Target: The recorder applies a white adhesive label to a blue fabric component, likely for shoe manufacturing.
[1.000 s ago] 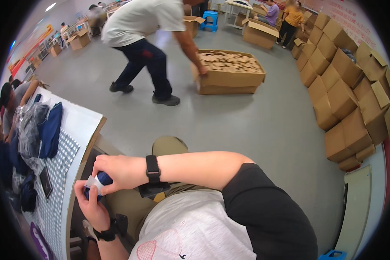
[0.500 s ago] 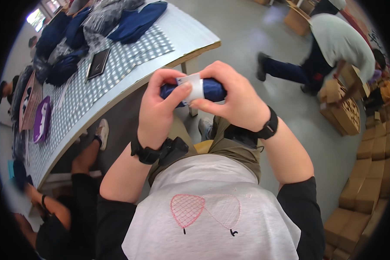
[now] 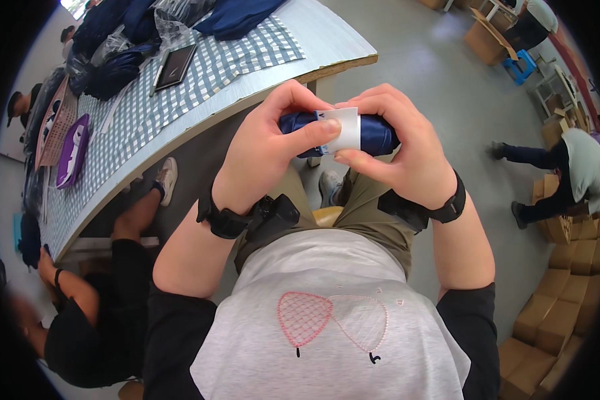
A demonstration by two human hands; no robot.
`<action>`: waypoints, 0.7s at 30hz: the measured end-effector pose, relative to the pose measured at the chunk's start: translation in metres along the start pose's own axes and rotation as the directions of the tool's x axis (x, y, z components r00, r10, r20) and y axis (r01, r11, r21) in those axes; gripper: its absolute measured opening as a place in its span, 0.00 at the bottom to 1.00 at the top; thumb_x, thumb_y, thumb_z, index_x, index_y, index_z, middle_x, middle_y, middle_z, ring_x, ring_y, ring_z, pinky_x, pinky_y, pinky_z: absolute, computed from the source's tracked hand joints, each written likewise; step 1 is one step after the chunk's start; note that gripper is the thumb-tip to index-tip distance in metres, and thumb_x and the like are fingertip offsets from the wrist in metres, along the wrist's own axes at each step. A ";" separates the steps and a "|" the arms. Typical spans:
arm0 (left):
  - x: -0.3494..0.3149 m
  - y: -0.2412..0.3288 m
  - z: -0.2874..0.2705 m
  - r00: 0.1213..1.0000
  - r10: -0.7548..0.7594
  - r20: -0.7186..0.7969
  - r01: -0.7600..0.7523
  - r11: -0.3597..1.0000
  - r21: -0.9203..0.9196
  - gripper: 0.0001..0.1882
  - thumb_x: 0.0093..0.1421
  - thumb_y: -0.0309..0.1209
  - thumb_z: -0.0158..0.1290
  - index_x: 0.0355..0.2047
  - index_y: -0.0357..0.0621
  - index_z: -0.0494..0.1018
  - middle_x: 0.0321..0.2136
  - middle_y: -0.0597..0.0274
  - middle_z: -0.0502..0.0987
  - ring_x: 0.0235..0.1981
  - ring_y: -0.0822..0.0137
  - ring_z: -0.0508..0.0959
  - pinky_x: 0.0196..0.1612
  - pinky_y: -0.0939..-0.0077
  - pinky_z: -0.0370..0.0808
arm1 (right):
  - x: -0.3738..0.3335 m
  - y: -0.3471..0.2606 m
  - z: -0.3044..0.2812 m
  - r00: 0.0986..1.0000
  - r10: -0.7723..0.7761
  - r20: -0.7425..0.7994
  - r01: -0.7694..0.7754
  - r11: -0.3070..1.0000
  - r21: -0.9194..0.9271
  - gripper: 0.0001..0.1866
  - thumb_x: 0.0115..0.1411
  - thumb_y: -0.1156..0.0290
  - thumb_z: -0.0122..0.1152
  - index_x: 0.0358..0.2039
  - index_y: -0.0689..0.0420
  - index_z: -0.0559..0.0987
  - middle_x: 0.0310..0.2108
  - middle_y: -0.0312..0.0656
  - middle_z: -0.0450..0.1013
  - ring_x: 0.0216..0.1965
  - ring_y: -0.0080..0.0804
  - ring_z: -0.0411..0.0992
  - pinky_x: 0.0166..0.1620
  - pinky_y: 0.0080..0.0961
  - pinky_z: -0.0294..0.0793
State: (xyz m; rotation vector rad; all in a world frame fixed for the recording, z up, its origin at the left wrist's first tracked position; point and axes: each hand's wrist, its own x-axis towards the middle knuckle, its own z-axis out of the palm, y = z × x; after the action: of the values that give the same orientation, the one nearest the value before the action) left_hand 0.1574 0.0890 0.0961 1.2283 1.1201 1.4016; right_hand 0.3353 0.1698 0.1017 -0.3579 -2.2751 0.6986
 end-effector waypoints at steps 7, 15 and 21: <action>-0.006 0.009 0.002 0.997 0.071 -0.018 -0.070 0.996 0.052 0.11 0.52 0.28 0.59 0.33 0.40 0.70 0.29 0.68 0.73 0.31 0.79 0.72 0.37 0.85 0.69 | 0.001 -0.012 -0.003 0.999 -0.041 -0.006 0.042 0.998 0.042 0.19 0.45 0.72 0.68 0.39 0.58 0.74 0.33 0.41 0.68 0.35 0.36 0.69 0.39 0.26 0.71; -0.011 0.010 0.009 0.988 0.119 -0.096 -0.108 0.988 0.112 0.10 0.51 0.28 0.60 0.32 0.41 0.71 0.29 0.68 0.72 0.30 0.79 0.71 0.35 0.85 0.69 | 0.002 -0.010 -0.005 0.999 -0.052 -0.008 0.052 0.993 0.103 0.21 0.43 0.72 0.69 0.40 0.59 0.74 0.36 0.42 0.70 0.38 0.33 0.70 0.42 0.25 0.69; -0.009 0.003 0.003 0.899 0.437 0.017 -0.407 0.823 0.396 0.07 0.52 0.21 0.57 0.31 0.41 0.69 0.31 0.64 0.71 0.38 0.72 0.72 0.43 0.79 0.67 | 0.007 -0.011 0.000 0.990 0.139 -0.028 -0.122 0.936 0.329 0.21 0.41 0.66 0.74 0.36 0.58 0.76 0.33 0.37 0.73 0.36 0.27 0.70 0.40 0.22 0.69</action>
State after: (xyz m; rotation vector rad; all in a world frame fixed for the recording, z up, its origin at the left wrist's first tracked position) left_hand 0.1607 0.0800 0.0984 1.8135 1.2717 1.6075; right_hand 0.3301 0.1643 0.1123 -0.3630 -2.0534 1.1046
